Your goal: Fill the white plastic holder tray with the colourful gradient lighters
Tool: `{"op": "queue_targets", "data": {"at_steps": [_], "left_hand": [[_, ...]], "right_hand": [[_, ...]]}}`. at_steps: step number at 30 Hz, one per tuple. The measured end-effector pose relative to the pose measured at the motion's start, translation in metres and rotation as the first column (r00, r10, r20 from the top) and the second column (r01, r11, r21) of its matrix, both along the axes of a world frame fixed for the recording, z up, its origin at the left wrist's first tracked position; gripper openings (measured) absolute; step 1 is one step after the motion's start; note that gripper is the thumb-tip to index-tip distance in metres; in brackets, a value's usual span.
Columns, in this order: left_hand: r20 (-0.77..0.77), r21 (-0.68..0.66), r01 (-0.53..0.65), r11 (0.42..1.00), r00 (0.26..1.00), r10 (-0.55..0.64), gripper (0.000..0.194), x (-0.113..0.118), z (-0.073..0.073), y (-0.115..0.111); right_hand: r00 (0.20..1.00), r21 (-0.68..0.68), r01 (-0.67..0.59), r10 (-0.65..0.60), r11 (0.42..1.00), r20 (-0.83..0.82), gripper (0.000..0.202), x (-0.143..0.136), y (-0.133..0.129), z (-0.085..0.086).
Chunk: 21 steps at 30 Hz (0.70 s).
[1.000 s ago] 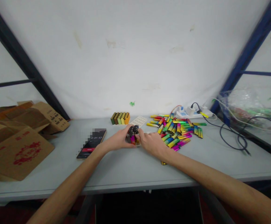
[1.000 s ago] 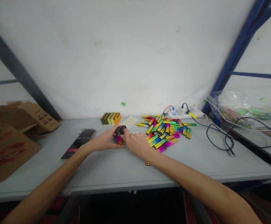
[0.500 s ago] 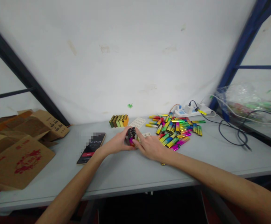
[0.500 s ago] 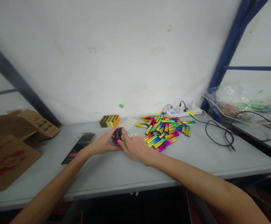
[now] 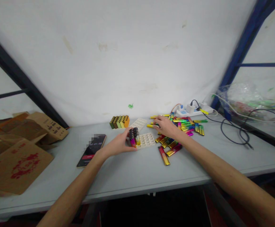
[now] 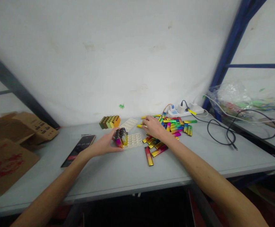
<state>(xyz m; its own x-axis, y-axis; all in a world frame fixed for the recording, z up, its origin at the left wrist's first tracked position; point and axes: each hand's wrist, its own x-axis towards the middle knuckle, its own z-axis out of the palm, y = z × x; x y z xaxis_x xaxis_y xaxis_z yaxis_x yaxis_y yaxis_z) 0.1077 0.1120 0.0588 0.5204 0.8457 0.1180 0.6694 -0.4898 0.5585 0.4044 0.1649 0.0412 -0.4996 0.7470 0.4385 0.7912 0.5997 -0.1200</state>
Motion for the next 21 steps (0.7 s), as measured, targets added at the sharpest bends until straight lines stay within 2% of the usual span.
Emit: {"op": "queue_targets", "data": {"at_steps": [3,5,12,17,21], "left_hand": [[-0.003,-0.013,-0.012,1.000,1.000,0.012,0.095,0.000,0.000,0.000],[-0.006,-0.019,-0.017,1.000,1.000,0.017,0.094,0.000,0.000,-0.001],[-0.013,-0.017,-0.032,0.999,0.999,0.032,0.094,0.001,0.000,-0.002],[-0.007,-0.013,-0.027,1.000,1.000,0.027,0.096,0.001,0.000,-0.001],[-0.010,-0.025,-0.026,0.999,1.000,0.026,0.098,0.000,-0.002,-0.001]], "right_hand": [[0.991,-0.034,0.081,-0.077,0.996,0.105,0.025,0.016,0.014,-0.008],[0.988,-0.059,0.094,-0.086,0.994,0.132,0.026,0.018,0.018,-0.011],[0.996,-0.089,0.065,-0.059,0.994,0.063,0.019,0.015,0.021,-0.009],[0.990,-0.092,0.003,-0.016,0.996,-0.137,0.017,0.014,0.020,-0.007],[0.925,-0.051,-0.045,0.023,0.998,-0.378,0.017,0.013,0.023,-0.007]]}}
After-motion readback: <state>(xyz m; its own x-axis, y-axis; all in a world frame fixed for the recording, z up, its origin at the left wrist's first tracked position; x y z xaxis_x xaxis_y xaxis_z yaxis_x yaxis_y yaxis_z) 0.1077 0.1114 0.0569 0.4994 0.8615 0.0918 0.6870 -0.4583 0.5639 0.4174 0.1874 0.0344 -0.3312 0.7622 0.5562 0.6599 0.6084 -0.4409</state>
